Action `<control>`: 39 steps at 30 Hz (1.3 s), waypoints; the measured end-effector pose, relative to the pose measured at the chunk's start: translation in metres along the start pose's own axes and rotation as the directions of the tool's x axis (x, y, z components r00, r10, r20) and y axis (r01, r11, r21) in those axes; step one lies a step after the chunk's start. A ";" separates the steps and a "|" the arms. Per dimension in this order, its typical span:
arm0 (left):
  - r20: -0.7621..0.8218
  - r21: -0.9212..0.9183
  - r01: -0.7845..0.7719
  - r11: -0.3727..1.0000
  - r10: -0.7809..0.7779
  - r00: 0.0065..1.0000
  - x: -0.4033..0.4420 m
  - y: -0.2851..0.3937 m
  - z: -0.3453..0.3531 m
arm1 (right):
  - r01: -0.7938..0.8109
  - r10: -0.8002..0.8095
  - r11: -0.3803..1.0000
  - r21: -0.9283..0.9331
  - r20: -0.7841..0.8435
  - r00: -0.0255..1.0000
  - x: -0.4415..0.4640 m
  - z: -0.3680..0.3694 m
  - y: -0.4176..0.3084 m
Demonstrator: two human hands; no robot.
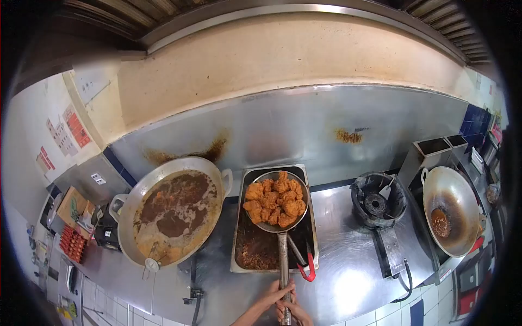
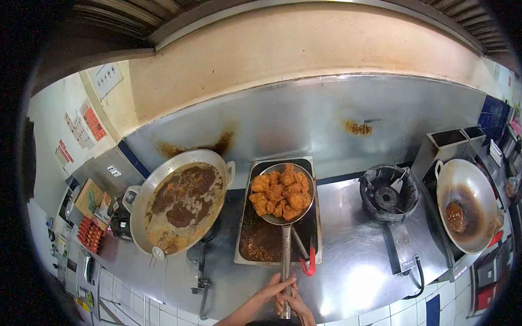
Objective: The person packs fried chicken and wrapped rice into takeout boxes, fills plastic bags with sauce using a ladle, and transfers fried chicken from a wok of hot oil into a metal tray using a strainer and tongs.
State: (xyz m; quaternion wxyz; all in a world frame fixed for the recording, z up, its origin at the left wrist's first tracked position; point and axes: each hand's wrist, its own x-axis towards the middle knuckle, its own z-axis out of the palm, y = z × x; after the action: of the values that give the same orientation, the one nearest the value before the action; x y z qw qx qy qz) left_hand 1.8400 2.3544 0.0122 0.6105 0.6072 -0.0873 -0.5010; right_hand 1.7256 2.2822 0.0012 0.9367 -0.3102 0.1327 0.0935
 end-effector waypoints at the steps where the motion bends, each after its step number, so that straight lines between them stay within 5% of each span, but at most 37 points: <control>1: -0.037 0.007 -0.006 1.000 0.007 0.999 0.003 0.000 0.000 | -0.006 0.006 1.000 0.002 -0.009 1.000 0.004 -0.007 -0.001; 5: -0.135 0.009 -0.043 0.999 0.044 0.990 0.001 0.009 -0.007 | -0.037 0.035 0.999 0.032 0.075 0.997 0.028 -0.023 -0.012; 9: -0.183 0.056 0.230 0.972 -0.216 0.959 -0.002 0.020 -0.007 | -0.115 0.111 0.992 0.041 0.087 0.990 0.033 -0.043 -0.010; 11: -0.299 -0.114 0.102 0.988 -0.132 0.945 0.002 -0.007 -0.002 | -0.029 0.076 0.866 0.500 -0.075 0.994 0.025 -0.033 -0.020; 13: -0.324 -0.148 0.073 0.986 -0.118 0.939 0.008 -0.019 -0.006 | 0.028 0.015 0.863 0.505 -0.081 0.997 0.044 -0.049 -0.001; 14: -0.401 -0.043 0.039 0.998 -0.053 0.915 0.003 -0.017 -0.002 | 0.198 -0.074 0.841 0.504 -0.255 0.964 0.059 -0.066 0.016; 16: -0.471 0.048 0.029 0.998 -0.003 0.882 -0.019 -0.013 0.012 | 0.336 -0.234 0.680 0.651 -0.242 0.942 0.079 -0.094 0.037; 18: -0.247 -0.409 0.156 0.899 -0.274 0.929 -0.034 0.001 0.020 | 0.431 -0.291 0.726 0.536 -0.329 0.899 0.091 -0.081 0.017; 21: -0.075 -0.515 0.108 0.850 -0.170 0.983 -0.035 -0.015 0.023 | 0.464 -0.312 0.772 0.434 -0.377 0.872 0.103 -0.097 0.024; 23: -0.092 -0.568 0.102 0.816 -0.186 0.978 -0.031 -0.010 0.034 | 0.488 -0.373 0.811 0.323 -0.357 0.857 0.103 -0.113 0.029; 26: -0.105 -0.623 0.107 0.775 -0.218 0.970 -0.024 0.001 0.047 | 0.480 -0.281 0.833 0.275 -0.537 0.795 0.102 -0.069 -0.024; 29: -0.092 -0.617 0.111 0.779 -0.211 0.973 -0.016 0.004 0.051 | 0.543 -0.202 0.743 0.391 -0.643 0.739 0.116 -0.109 -0.014; 31: -0.097 -0.527 0.088 0.845 -0.163 0.982 -0.020 0.007 0.051 | 0.387 -0.235 0.897 0.213 -0.512 0.826 0.111 -0.141 -0.001; 33: -0.098 -0.450 0.077 0.890 -0.135 0.986 -0.011 -0.004 0.040 | 0.405 -0.208 0.889 0.212 -0.602 0.771 0.109 -0.126 -0.007; 35: -0.114 -0.367 0.057 0.928 -0.105 0.988 -0.024 -0.009 0.022 | 0.361 -0.229 0.897 0.256 -0.431 0.873 0.093 -0.120 -0.017; 36: -0.264 0.080 -0.107 0.991 0.124 0.957 -0.042 -0.008 0.008 | 0.314 -0.174 0.916 0.249 -0.459 0.871 0.085 -0.123 -0.017; 37: -0.297 0.531 -0.175 0.829 0.375 0.878 -0.061 -0.003 -0.009 | 0.270 -0.126 0.932 0.241 -0.484 0.866 0.079 -0.123 -0.016; 38: -0.285 0.553 -0.227 0.802 0.437 0.853 -0.097 0.024 -0.025 | 0.321 -0.178 0.942 0.099 -0.662 0.728 0.064 -0.080 -0.025; 39: -0.266 0.577 -0.275 0.769 0.496 0.827 -0.145 0.063 -0.039 | 0.208 -0.152 0.978 0.020 -0.620 0.770 0.045 -0.084 -0.023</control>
State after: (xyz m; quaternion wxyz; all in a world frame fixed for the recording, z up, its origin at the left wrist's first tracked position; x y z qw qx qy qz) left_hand 1.8302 2.4689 0.1277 0.5211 0.8052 -0.2159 -0.1830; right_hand 1.7581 2.2172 -0.0646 0.8594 -0.2937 0.4041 -0.1086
